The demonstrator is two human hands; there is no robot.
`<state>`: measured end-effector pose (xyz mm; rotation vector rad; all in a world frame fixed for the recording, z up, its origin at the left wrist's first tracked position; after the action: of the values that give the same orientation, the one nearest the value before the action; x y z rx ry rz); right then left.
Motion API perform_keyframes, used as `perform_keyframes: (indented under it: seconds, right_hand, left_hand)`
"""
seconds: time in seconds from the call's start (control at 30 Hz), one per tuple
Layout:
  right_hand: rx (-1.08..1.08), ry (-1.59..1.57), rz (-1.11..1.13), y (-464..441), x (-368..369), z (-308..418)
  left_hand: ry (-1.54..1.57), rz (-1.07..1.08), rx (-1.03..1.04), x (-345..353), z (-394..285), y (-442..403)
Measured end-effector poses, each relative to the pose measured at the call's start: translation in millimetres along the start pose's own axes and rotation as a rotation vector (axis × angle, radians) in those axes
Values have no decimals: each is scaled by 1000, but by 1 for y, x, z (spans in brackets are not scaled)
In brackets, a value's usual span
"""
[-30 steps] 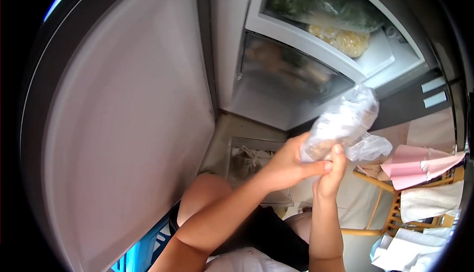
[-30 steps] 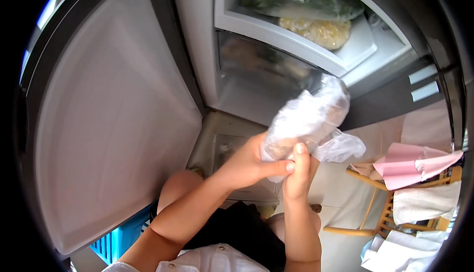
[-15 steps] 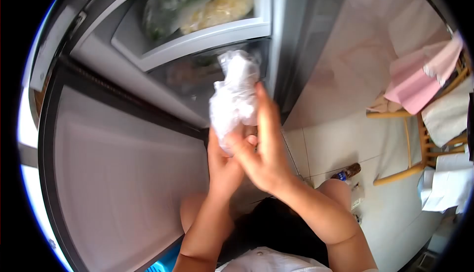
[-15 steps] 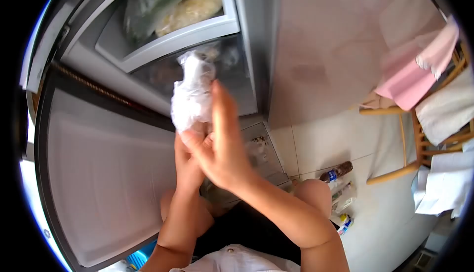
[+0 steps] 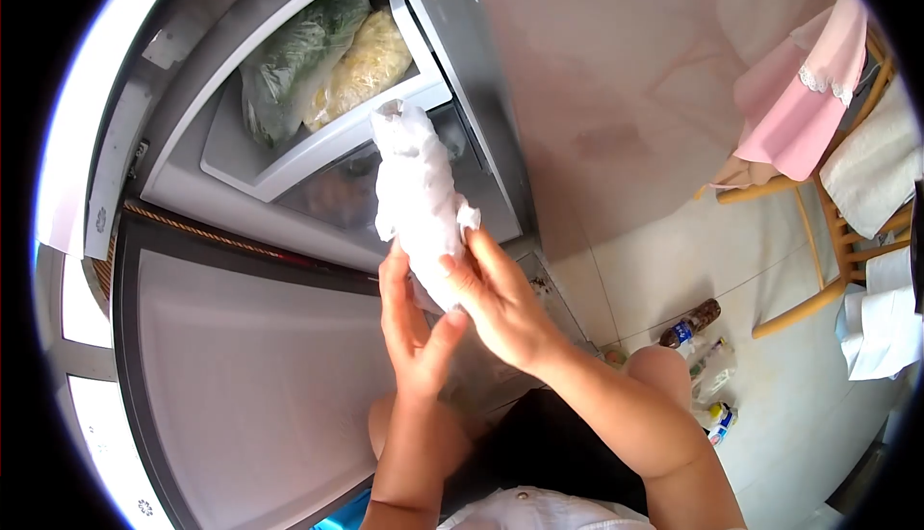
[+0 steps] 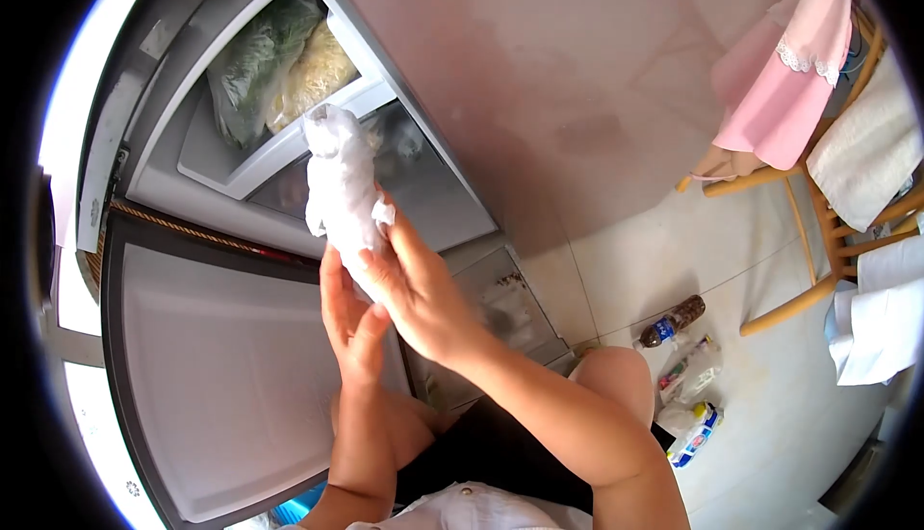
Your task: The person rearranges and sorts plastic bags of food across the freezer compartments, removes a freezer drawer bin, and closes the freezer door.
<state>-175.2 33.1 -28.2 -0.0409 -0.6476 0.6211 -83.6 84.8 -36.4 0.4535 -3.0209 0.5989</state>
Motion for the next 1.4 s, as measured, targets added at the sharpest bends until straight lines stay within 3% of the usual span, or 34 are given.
perform_keyframes:
  seconds: [0.07,0.17,0.3,0.4,0.47,0.53,0.6,0.7,0.8,0.93,1.17,1.3,1.4]
  right_hand:
    - [39,-6,3,-4,-5,2]
    - [39,-136,-69,-7,-7,-2]
    - [177,-662,-123,-7,5,-13]
    - [174,-662,-70,-11,2,-25]
    - [191,-663,-75,-11,3,-23]
    - [204,-658,-24,-11,7,-23]
    - [259,-651,-50,-8,11,-24]
    - [299,-668,-55,-5,9,-32]
    - [326,-669,-35,-2,4,-38]
    - [341,-630,-57,2,-1,-35]
    - [382,-587,-99,8,-11,-38]
    - [391,-572,-123,11,-10,-36]
    - [385,-542,-133,9,-9,-38]
  left_hand:
    - [-97,-128,39,4,-11,0]
    - [-592,-162,215,5,-26,2]
    - [-541,-167,332,-10,-46,-5]
    - [-262,-451,91,-45,-59,-39]
    - [-497,-497,72,-59,-71,-80]
    - [-937,-482,173,-88,-70,-135]
    - [-1030,-464,231,-119,-56,-183]
    - [-1265,-395,29,-146,-44,-222]
    - [-1158,-339,-93,-163,-25,-240]
    - [-1002,-435,-48,-166,-23,-241]
    - [-998,-500,148,-145,-31,-244]
    - [-1188,-589,320,-120,-59,-248]
    - [-1507,-462,267,-120,-69,-269]
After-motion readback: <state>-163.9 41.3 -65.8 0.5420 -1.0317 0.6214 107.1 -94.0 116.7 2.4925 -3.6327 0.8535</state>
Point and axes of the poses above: each hand's wrist, its own y-axis away from the middle knuckle, its own x-axis out of the palm, z = x × y, the point moved 9 cm from there along -y, towards the middle knuckle, and after that the axes turned 1 degree about -z, right-handed, at the moved point
